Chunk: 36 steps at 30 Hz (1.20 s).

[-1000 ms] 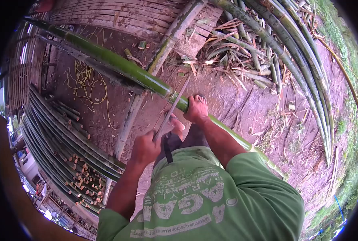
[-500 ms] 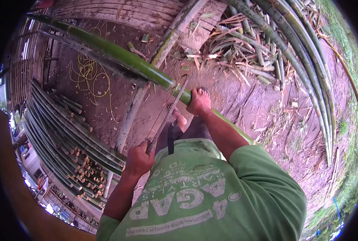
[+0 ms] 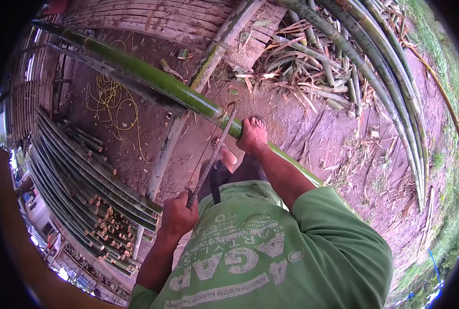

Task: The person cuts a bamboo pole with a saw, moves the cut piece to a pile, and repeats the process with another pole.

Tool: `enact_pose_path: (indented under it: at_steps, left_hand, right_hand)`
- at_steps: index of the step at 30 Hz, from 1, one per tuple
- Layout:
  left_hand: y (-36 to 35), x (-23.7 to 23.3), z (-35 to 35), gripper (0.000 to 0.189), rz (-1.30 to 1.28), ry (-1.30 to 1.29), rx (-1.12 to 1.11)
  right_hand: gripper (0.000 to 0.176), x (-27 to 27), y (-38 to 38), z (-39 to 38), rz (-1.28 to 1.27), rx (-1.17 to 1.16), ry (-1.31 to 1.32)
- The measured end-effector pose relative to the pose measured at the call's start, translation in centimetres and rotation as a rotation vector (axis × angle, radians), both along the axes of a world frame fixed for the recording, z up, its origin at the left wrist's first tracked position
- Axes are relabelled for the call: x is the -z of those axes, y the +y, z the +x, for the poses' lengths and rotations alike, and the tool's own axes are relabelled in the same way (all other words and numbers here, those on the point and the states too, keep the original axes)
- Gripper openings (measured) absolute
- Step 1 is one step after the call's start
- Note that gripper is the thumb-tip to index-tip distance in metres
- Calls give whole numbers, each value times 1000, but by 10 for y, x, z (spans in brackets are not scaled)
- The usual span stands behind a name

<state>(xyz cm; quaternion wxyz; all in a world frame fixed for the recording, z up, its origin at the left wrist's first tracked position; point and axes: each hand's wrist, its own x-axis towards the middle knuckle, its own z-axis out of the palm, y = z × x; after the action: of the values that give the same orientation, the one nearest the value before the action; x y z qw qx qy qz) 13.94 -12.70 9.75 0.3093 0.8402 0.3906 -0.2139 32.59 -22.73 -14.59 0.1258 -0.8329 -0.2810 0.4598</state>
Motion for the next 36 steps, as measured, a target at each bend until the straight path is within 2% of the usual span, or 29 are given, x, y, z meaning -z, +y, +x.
enact_pose_path:
  at_steps: [1, 3, 5, 7, 8, 10, 13, 14, 16, 18, 19, 20, 21, 23, 24, 27, 29, 30, 32, 35, 36]
  left_hand:
    - [2, 11, -1, 19, 10, -24, 12]
    - [23, 83, 43, 19, -15, -82, 41]
    - [24, 111, 79, 21, -5, -136, -21]
    - [11, 75, 48, 20, 6, -89, 10]
    - [10, 58, 38, 19, 22, -80, 38]
    - [-3, -7, 0, 17, -9, -11, -13]
    - [-5, -14, -13, 15, 39, -37, 40]
    - [3, 9, 2, 19, 4, -30, 20]
    - [21, 101, 42, 23, 38, -84, 38]
    - [23, 119, 72, 26, 32, -85, 24]
    - [22, 112, 78, 28, 34, -74, 10]
    - [16, 85, 63, 26, -3, -85, 3]
    - [15, 59, 46, 25, 11, -95, 24]
    - [-7, -5, -18, 23, -25, 25, 25]
    - [-5, -11, -22, 22, -25, 51, 28]
    - [12, 42, 5, 23, -42, -44, 21]
    - [27, 125, 51, 24, 44, -132, 62]
    - [25, 127, 56, 24, 37, -120, 60]
    - [24, 119, 58, 24, 43, -93, 60]
    - [0, 23, -1, 23, -20, -29, 3]
    - [-2, 8, -9, 23, -38, -25, -33]
  right_hand:
    - [57, 3, 0, 2, 4, -5, -21]
    - [57, 5, -2, -1, 10, -26, -56]
    - [58, 9, -1, 3, -61, -45, -19]
    - [58, 8, 0, -2, -79, -60, -13]
    - [58, 13, -3, -3, -15, -86, -112]
    - [56, 7, -5, -12, -47, -65, 13]
    - [55, 7, 0, -3, -43, -65, -44]
    - [55, 8, 0, -1, -40, -54, -39]
    - [55, 8, 1, -3, -60, -41, -27]
    - [55, 13, 0, 2, -94, -80, -29]
    - [55, 15, -1, 0, -105, -106, -19]
    - [56, 17, -1, -6, -100, -116, -103]
    - [55, 19, 0, -4, -77, -97, -82]
    - [54, 13, 2, -2, -83, -68, 21]
    - [53, 15, -1, -6, -79, -90, -59]
    - [56, 20, -3, -9, -29, -53, -105]
    - [58, 25, 1, 1, -46, -57, -97]
    - [59, 22, -2, -4, -56, -65, -77]
    - [61, 13, -9, -17, -94, -91, -69]
    - [60, 9, 2, -3, -79, -104, -70]
    - [59, 12, -1, -12, -76, -102, -76]
